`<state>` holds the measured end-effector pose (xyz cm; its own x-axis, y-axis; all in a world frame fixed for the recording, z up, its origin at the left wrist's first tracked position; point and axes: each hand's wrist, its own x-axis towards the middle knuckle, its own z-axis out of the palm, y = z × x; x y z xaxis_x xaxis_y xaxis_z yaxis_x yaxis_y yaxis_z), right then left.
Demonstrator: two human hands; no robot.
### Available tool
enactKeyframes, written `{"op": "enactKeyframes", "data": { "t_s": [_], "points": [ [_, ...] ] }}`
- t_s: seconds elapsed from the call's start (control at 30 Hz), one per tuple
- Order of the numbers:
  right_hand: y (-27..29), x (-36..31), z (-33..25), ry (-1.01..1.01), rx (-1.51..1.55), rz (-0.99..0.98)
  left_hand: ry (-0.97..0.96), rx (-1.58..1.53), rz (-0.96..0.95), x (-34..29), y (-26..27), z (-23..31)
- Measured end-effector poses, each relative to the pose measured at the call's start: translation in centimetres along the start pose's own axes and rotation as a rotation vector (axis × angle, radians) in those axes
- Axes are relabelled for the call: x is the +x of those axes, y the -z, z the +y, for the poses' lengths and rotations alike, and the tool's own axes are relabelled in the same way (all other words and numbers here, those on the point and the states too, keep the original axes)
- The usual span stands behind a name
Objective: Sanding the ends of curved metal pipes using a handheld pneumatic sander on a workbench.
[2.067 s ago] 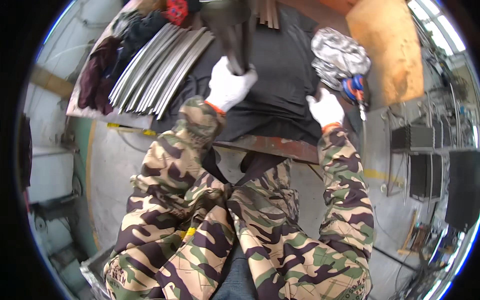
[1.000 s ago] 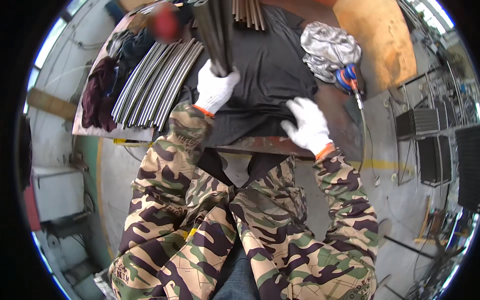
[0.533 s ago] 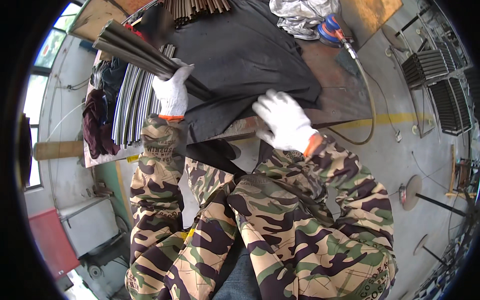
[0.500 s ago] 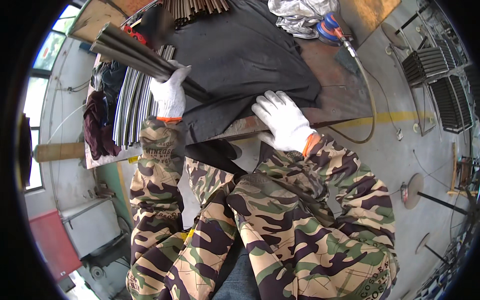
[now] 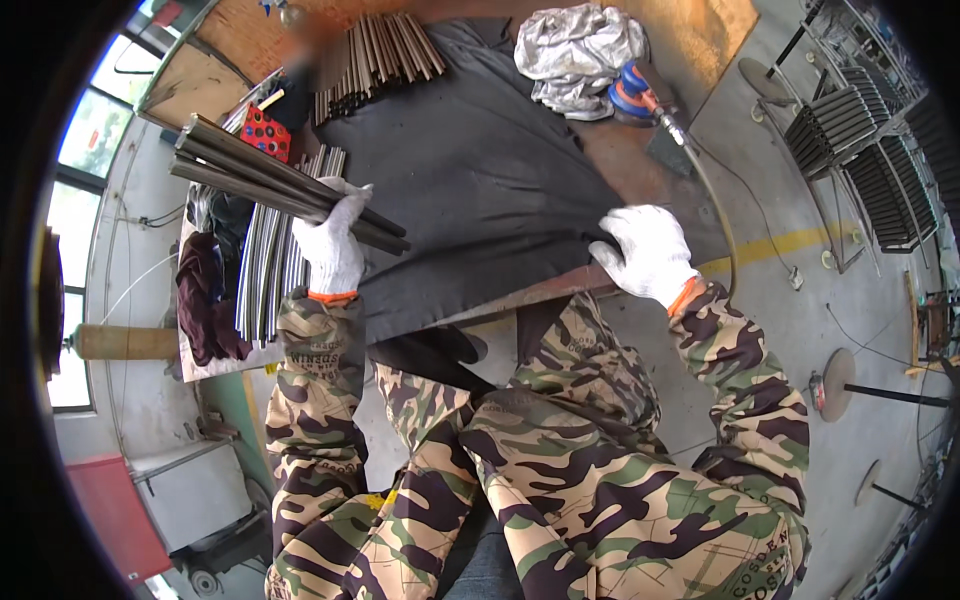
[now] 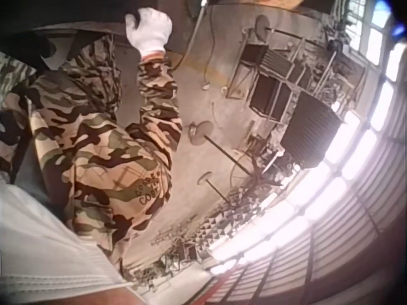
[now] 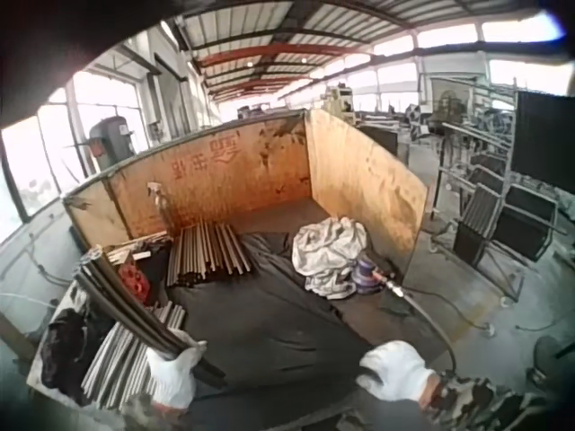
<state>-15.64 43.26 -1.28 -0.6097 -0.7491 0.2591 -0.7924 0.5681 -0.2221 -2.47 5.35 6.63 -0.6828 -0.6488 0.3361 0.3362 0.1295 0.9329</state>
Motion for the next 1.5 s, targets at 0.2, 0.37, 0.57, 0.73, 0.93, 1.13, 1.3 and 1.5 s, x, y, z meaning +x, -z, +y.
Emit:
{"op": "enactKeyframes", "data": {
  "t_s": [0.2,0.37,0.57,0.73,0.93,1.13,1.3,1.5],
  "points": [
    [-0.2,4.0,-0.2,0.021,0.056,0.288,0.009,-0.058,-0.006,-0.1,-2.2,-0.9],
    [-3.5,6.6,-1.1,0.071,-0.104,0.065,0.061,-0.019,0.076,-1.8,-3.4,-3.5],
    [-0.1,8.5,-7.1,0.201,0.311,0.310,0.112,-0.172,0.054,-2.3,-4.9,-2.7],
    [-1.1,12.1,-12.8,0.004,0.828,0.060,0.149,-0.603,-0.141,-3.6,-8.7,0.4],
    [-0.7,12.7,-10.3,0.053,0.424,-0.025,0.202,-0.488,-0.051,0.6,-2.9,1.3],
    [0.9,13.9,-6.5,0.106,0.019,-0.335,0.394,-0.178,0.342,1.8,5.4,-0.5],
    [-1.6,16.2,-5.9,0.178,0.028,-0.368,0.309,0.093,0.269,0.8,8.1,-7.5],
    [-2.5,18.8,-5.5,0.231,-0.062,-0.340,-0.537,1.111,-0.237,0.7,7.8,-7.5]
  ]
}}
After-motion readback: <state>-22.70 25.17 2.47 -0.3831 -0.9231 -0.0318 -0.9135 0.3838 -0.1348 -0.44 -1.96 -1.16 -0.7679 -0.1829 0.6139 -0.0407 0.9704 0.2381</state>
